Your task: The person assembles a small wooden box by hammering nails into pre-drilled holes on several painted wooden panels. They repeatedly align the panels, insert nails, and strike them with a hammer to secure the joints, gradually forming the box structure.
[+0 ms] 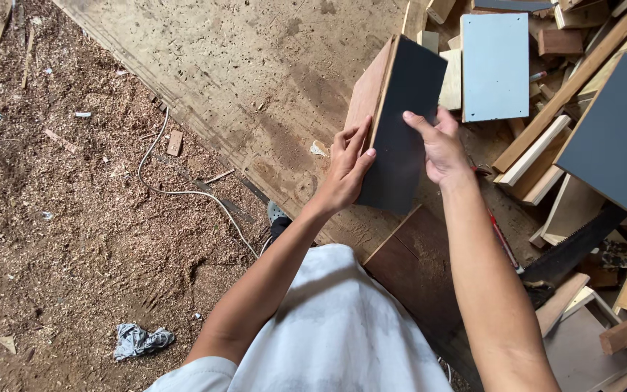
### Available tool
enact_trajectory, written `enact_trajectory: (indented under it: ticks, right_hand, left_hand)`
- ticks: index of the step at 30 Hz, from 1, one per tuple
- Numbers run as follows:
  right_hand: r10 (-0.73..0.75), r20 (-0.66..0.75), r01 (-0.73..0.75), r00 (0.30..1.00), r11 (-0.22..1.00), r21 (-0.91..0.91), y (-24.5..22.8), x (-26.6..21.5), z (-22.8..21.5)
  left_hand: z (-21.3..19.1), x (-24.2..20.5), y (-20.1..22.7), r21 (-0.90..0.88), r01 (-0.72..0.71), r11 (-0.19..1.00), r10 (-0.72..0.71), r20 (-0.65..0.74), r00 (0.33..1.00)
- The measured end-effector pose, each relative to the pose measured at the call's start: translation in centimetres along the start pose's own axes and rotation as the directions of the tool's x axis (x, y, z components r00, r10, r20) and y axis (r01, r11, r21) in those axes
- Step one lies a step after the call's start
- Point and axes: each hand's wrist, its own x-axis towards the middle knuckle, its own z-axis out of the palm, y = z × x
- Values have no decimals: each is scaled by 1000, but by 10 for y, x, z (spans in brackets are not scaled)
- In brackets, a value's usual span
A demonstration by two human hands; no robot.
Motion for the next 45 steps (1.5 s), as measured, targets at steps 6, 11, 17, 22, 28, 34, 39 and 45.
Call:
enact_trajectory:
  ticks: [6,11,17,22,28,34,39,45]
  right_hand:
    - [-47,-127,62,991,992,113,-9,-6,-13]
    - [-491,176,378,853,815,439,-35,-51,-42]
    - [-597,183,571,781,802,177,-32,-74,-30]
    - [-601,200,609,774,793,24,-15,-80,-13]
    - [-207,116,183,971,965,190,-6,-97,-5]
    - [-328,-2,328,945,944,-41,8,-94,15]
    - [-303,-11,300,953,948,-106,12,-77,23]
    - [-365,30,364,931,912,-188,22,-69,24]
  left_hand:
    - [-11,4,-3,14,48,999,-47,-45,998]
    - [-36,12,22,-46,42,998,-60,-515,855]
    - [-16,40,80,-592,518,618,-514,195,835]
    - [2,57,83,-574,73,815,-32,81,996]
    - [-14,63,55,-379,-51,924,117,153,981]
    - [-14,74,47,-33,-14,999,16,58,998]
    - [-46,83,27,-173,133,976,-147,-75,986]
    - [-50,57,-11,-315,250,916,-290,-88,953]
